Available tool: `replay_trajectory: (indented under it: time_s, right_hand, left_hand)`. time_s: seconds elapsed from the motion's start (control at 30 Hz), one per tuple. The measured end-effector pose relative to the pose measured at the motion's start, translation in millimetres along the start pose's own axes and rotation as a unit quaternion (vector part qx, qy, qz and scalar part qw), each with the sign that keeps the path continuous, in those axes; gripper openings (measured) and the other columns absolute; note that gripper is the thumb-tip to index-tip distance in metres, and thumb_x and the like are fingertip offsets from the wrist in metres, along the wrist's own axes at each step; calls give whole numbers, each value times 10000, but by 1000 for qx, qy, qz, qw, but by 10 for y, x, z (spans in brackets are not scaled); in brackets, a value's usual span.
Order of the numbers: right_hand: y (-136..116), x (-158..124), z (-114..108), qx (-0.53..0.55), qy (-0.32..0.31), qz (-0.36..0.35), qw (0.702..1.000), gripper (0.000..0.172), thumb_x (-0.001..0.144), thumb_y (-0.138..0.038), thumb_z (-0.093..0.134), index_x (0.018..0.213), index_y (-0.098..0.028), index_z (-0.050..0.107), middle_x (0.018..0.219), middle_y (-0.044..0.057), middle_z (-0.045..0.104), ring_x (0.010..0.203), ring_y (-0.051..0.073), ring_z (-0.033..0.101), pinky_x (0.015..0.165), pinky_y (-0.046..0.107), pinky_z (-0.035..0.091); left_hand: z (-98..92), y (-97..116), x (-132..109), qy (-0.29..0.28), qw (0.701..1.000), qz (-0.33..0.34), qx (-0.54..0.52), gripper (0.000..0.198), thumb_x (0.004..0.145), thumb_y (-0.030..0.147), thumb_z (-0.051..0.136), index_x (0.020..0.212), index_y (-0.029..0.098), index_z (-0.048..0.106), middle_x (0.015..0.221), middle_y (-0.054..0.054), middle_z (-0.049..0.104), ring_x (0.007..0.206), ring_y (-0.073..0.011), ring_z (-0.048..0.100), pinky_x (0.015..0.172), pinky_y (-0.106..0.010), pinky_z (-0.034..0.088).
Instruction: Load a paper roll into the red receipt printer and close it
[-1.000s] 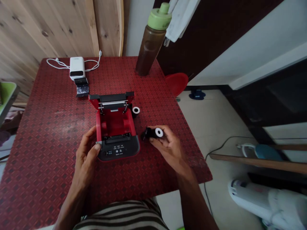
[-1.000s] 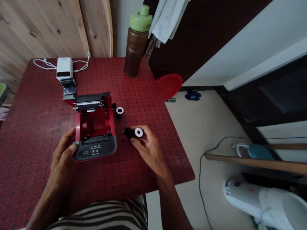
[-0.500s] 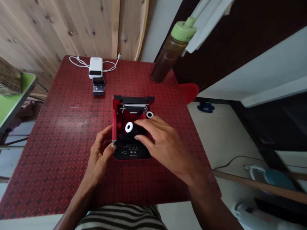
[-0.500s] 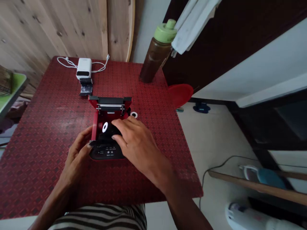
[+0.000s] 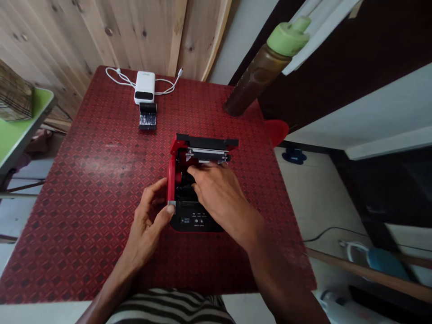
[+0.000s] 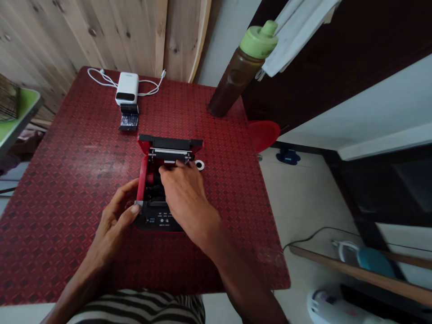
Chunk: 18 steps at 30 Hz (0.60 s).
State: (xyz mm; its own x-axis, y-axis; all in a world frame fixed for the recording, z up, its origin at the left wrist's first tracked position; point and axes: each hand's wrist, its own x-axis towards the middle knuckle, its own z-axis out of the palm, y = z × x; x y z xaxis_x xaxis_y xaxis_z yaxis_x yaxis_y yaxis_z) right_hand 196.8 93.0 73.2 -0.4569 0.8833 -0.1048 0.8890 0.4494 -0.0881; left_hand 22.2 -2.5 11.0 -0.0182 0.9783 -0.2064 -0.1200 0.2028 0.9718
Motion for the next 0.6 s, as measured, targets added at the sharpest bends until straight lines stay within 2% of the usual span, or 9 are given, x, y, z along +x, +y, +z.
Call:
replay_trajectory:
  time_s: [0.17, 0.3, 0.4, 0.5, 0.6]
  right_hand:
    - [20, 63, 32, 10, -16, -4, 1000, 258, 1047, -28, 604, 1054, -171, 819, 1069, 131, 874, 1037, 303, 801, 911, 432, 554]
    - [24, 44, 33, 29, -21, -9, 999, 266, 1035, -10, 599, 1068, -151, 822, 1114, 153, 869, 1117, 332, 798, 1018, 476, 583]
    - [81, -75, 30, 80, 19, -23, 996, 350, 1046, 19, 559, 1194, -155, 824, 1241, 150, 861, 1211, 323, 785, 1136, 509, 586]
    - [161, -264, -10, 161, 67, -59, 983, 480, 1034, 82, 501, 1278, -187, 815, 1348, 114, 841, 1253, 261, 779, 1179, 458, 601]
    - [184, -392, -67, 231, 78, -113, 963, 443, 1031, 48, 602, 1314, -224, 807, 1327, 73, 844, 1262, 237, 770, 1162, 430, 632]
  left_hand:
    - [-9, -4, 8, 1, 1000, -5, 7, 607, 1059, 570, 747, 1580, 278, 636, 1458, -108, 760, 1201, -297, 756, 1067, -496, 611]
    - [-6, -6, 8, 1, 1000, -1, 9, 603, 1058, 571, 752, 1571, 273, 640, 1472, -111, 764, 1200, -297, 765, 1068, -492, 614]
    - [0, 0, 3, -1, 1000, -5, 2, 606, 1056, 568, 759, 1572, 272, 639, 1511, -114, 751, 1225, -301, 765, 1076, -489, 614]
    - [-1, 14, -2, 0, 1000, -6, 3, 597, 1058, 560, 757, 1569, 275, 641, 1477, -104, 766, 1230, -299, 766, 1068, -479, 619]
    - [-6, 20, -2, 4, 1000, -2, 13, 590, 1059, 556, 749, 1565, 272, 644, 1435, -103, 784, 1206, -301, 773, 1058, -485, 623]
